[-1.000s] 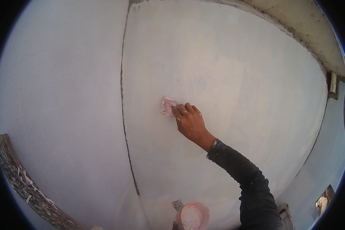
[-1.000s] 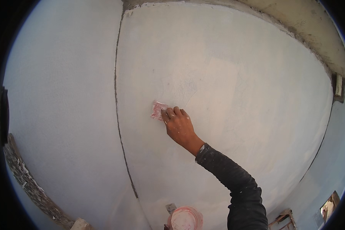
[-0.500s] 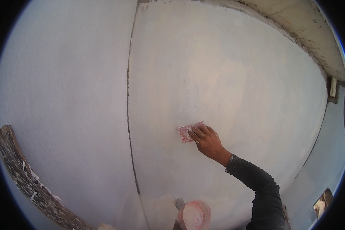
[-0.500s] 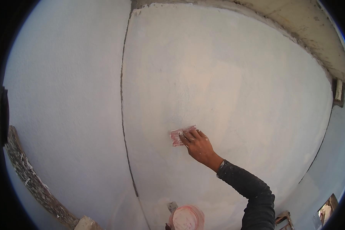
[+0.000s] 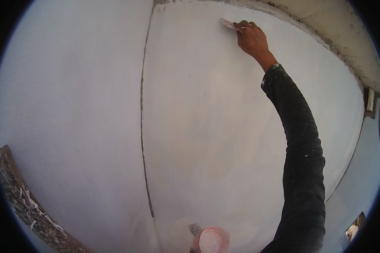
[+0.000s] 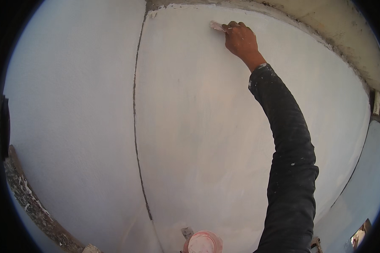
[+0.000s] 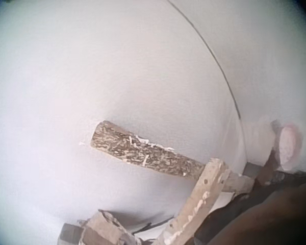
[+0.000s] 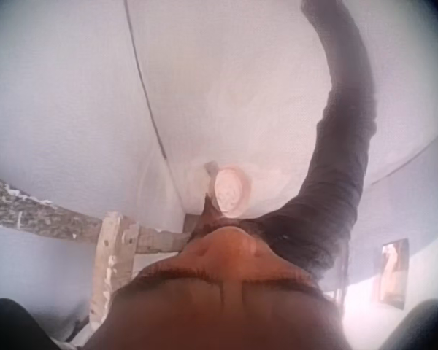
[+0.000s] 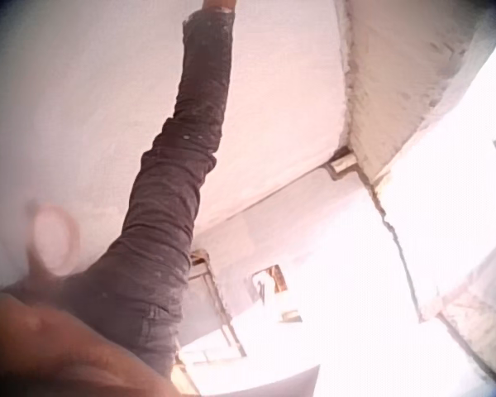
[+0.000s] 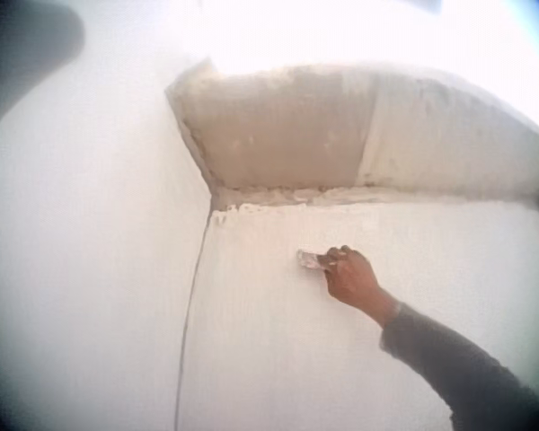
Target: The person applies plaster to a wall and ceiling corner using a putty knife and a brush. The person scoops plaster from a container and spreads it across the surface, smoothing it with the blade.
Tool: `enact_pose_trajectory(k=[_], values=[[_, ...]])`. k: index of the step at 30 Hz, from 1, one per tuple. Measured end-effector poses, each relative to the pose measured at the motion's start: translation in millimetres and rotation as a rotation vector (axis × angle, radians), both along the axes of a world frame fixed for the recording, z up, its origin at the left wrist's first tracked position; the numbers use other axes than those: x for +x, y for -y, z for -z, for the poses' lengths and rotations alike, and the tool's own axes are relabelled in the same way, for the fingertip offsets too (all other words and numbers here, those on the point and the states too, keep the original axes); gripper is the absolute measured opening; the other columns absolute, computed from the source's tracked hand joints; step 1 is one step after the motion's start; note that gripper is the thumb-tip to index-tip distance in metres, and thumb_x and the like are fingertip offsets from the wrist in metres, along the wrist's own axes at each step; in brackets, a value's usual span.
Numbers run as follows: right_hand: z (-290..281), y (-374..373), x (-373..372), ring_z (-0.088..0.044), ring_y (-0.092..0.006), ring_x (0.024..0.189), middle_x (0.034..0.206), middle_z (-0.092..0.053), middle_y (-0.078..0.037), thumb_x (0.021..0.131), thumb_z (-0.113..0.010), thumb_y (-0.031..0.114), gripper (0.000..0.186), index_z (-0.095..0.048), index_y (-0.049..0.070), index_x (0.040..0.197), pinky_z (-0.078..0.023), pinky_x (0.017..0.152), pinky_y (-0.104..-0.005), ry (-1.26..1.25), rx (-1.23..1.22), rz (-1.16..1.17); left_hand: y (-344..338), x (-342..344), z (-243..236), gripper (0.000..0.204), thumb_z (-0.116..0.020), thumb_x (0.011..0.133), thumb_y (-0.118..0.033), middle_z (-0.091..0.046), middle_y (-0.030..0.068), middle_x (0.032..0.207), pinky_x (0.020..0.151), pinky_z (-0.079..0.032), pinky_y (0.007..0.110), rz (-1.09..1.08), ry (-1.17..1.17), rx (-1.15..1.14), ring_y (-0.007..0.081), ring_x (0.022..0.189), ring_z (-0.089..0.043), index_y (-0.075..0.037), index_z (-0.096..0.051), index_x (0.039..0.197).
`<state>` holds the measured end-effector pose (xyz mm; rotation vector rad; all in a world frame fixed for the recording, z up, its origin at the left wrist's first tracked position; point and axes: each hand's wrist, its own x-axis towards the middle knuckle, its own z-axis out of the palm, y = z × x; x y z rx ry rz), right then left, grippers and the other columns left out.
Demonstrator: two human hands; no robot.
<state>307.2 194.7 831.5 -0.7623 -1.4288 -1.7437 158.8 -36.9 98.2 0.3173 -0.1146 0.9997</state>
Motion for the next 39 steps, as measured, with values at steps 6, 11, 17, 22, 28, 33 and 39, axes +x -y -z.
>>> enact_pose_trajectory(k=[6, 11, 17, 22, 28, 33, 39], values=[[308.7, 28.1, -2.2, -0.062, -0.0264, 0.110, 0.122, -0.067, -0.011, 0.091, -0.070, 0.009, 0.039, -0.071, 0.001, 0.129, -0.053, 0.099, -0.0404, 0.160, -0.528, -0.095, -0.6, -8.8, 8.3, 0.112, -0.061, 0.084, -0.083, -0.039, 0.0138, 0.168, 0.125, -0.037, 0.057, -0.033, -0.014, -0.035, 0.0367, 0.152, -0.041, -0.016, -0.028, 0.168], [594.3, 78.1, 76.6, -0.057, -0.0288, 0.121, 0.134, -0.059, -0.012, 0.096, -0.065, 0.019, 0.050, -0.062, 0.000, 0.142, -0.049, 0.109, -0.0432, 0.449, -1.035, 0.038, -2.2, -1.3, 3.0, 0.113, -0.061, 0.084, -0.083, -0.039, 0.0139, 0.168, 0.125, -0.037, 0.058, 0.015, -0.016, -0.041, 0.0369, 0.152, -0.041, -0.016, -0.028, 0.168], [494.9, 96.8, 66.1, -0.062, -0.0261, 0.115, 0.128, -0.065, -0.007, 0.094, -0.067, 0.014, 0.046, -0.065, 0.007, 0.140, -0.052, 0.102, -0.0415, 0.189, -1.083, -0.095, -5.7, -7.0, 3.8, 0.113, -0.061, 0.083, -0.084, -0.038, 0.0140, 0.168, 0.125, -0.037, 0.058, -0.011, -0.043, -0.038, 0.0371, 0.152, -0.041, -0.016, -0.028, 0.168], [117.7, 61.8, 34.3, -0.071, -0.0243, 0.103, 0.121, -0.077, -0.003, 0.092, -0.070, 0.002, 0.038, -0.076, 0.013, 0.127, -0.060, 0.087, -0.0382, 0.024, -0.090, -0.171, -5.4, -13.3, 0.0, 0.114, -0.060, 0.083, -0.085, -0.038, 0.0141, 0.168, 0.125, -0.038, 0.058, -0.047, -0.055, -0.052, 0.0372, 0.152, -0.041, -0.016, -0.028, 0.168], [-68.8, 26.2, 64.3, -0.072, -0.0311, 0.105, 0.121, -0.076, -0.005, 0.101, -0.057, 0.013, 0.036, -0.078, 0.024, 0.128, -0.061, 0.091, -0.0445, -0.222, 0.015, 0.067, -8.3, -2.0, -1.2, 0.115, -0.060, 0.082, -0.085, -0.038, 0.0143, 0.168, 0.124, -0.038, 0.058, -0.018, -0.043, -0.059, 0.0374, 0.152, -0.041, -0.016, -0.028, 0.168], [62.8, 27.4, 52.9, -0.071, -0.0257, 0.102, 0.117, -0.076, -0.008, 0.093, -0.069, 0.006, 0.032, -0.078, 0.012, 0.123, -0.060, 0.088, -0.0395, 0.004, -0.116, -0.002, -10.5, -10.4, -0.4, 0.115, -0.060, 0.082, -0.086, -0.038, 0.0144, 0.168, 0.124, -0.038, 0.059, -0.054, -0.059, -0.077, 0.0376, 0.152, -0.041, -0.016, -0.028, 0.167], [406.3, 62.1, 68.5, -0.062, -0.0296, 0.120, 0.130, -0.067, -0.010, 0.089, -0.071, 0.009, 0.049, -0.067, 0.008, 0.137, -0.052, 0.105, -0.0459, 0.093, -0.691, -0.024, -10.0, -18.9, 5.8, 0.116, -0.060, 0.081, -0.087, -0.038, 0.0145, 0.168, 0.124, -0.038, 0.059, -0.063, -0.084, -0.094, 0.0378, 0.152, -0.041, -0.016, -0.028, 0.167]])
